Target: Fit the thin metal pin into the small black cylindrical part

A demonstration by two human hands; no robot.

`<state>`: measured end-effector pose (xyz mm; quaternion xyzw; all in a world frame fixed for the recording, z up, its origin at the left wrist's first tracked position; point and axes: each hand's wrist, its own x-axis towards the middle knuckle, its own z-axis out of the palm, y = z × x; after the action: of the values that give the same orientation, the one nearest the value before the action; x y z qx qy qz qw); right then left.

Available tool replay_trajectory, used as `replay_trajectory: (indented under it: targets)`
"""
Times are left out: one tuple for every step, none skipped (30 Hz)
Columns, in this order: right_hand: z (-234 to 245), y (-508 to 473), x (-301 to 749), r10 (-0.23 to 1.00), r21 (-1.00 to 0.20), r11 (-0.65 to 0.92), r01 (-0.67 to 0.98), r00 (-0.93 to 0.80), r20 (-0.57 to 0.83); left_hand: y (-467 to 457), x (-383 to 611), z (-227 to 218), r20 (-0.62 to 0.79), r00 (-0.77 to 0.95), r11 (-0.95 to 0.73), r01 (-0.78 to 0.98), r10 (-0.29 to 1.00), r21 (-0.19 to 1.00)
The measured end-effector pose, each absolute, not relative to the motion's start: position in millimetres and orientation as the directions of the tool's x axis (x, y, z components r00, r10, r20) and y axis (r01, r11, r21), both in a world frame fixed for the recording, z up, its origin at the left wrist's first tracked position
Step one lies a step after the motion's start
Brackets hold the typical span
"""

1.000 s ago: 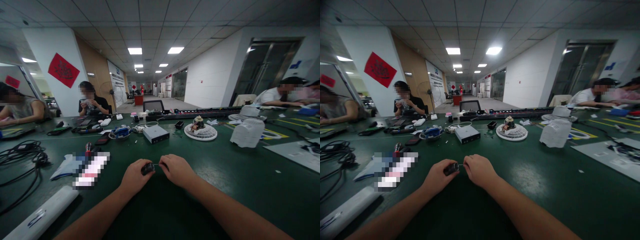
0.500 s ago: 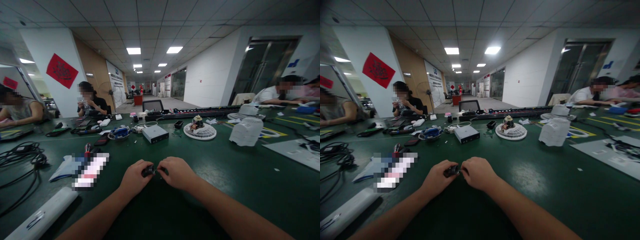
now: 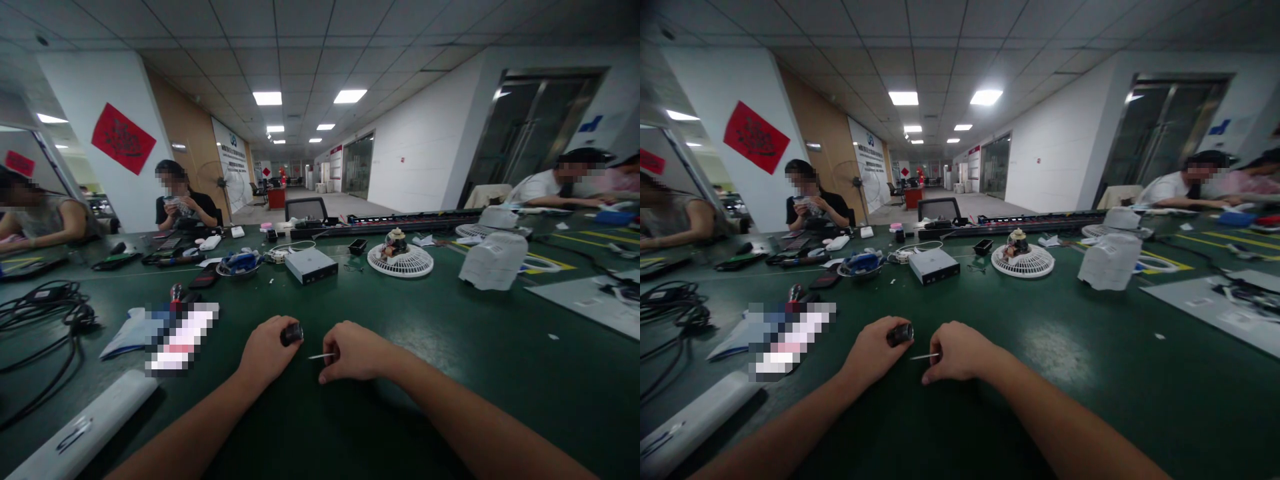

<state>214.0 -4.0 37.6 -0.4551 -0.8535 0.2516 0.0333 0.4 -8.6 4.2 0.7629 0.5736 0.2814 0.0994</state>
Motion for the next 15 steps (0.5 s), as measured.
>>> replay_trajectory:
  targets:
    - [36, -3, 213, 0.793, -0.487, 0.455, 0.745, -0.588, -0.158, -8, 0, 4, 0.315, 0.192, -0.329, 0.818, 0.930, 0.473]
    - [35, -2, 212, 0.802, -0.515, 0.448, 0.731, -0.583, -0.129, -8, 0, 4, 0.315, 0.203, -0.338, 0.814, 0.927, 0.472]
    - [33, -1, 211, 0.817, -0.544, 0.436, 0.717, -0.569, -0.095, -9, 1, 4, 0.314, 0.218, -0.351, 0.808, 0.924, 0.473]
    - [32, 0, 209, 0.836, -0.569, 0.421, 0.707, -0.546, -0.060, -9, 1, 4, 0.314, 0.234, -0.365, 0.801, 0.920, 0.474]
    - [31, 1, 208, 0.854, -0.590, 0.410, 0.695, -0.520, -0.018, -10, 1, 4, 0.313, 0.251, -0.379, 0.794, 0.916, 0.475]
    - [29, 2, 208, 0.869, -0.610, 0.406, 0.681, -0.495, 0.026, -10, 1, 4, 0.310, 0.269, -0.394, 0.786, 0.912, 0.476]
    - [28, 3, 207, 0.878, -0.624, 0.411, 0.664, -0.473, 0.075, -11, 2, 5, 0.306, 0.288, -0.408, 0.778, 0.907, 0.477]
    - [27, 3, 207, 0.882, -0.635, 0.423, 0.646, -0.454, 0.125, -12, 2, 5, 0.304, 0.306, -0.422, 0.770, 0.902, 0.478]
    - [26, 4, 206, 0.882, -0.644, 0.437, 0.629, -0.441, 0.167, -13, 3, 6, 0.299, 0.335, -0.444, 0.758, 0.894, 0.479]
    - [26, 4, 206, 0.876, -0.648, 0.454, 0.611, -0.437, 0.202, -14, 3, 6, 0.302, 0.356, -0.464, 0.745, 0.884, 0.480]
    - [26, 4, 206, 0.866, -0.648, 0.477, 0.594, -0.443, 0.231, -15, 4, 7, 0.308, 0.376, -0.484, 0.732, 0.874, 0.479]
    - [26, 4, 206, 0.852, -0.642, 0.503, 0.578, -0.457, 0.256, -16, 4, 7, 0.314, 0.398, -0.506, 0.719, 0.862, 0.477]
    - [26, 3, 206, 0.835, -0.631, 0.531, 0.565, -0.476, 0.277, -16, 5, 7, 0.320, 0.413, -0.521, 0.710, 0.853, 0.473]
    - [27, 3, 206, 0.818, -0.617, 0.557, 0.555, -0.496, 0.293, -16, 5, 7, 0.326, 0.424, -0.533, 0.704, 0.845, 0.469]
    - [27, 2, 205, 0.807, -0.605, 0.575, 0.552, -0.507, 0.305, -17, 5, 7, 0.331, 0.430, -0.541, 0.701, 0.840, 0.465]
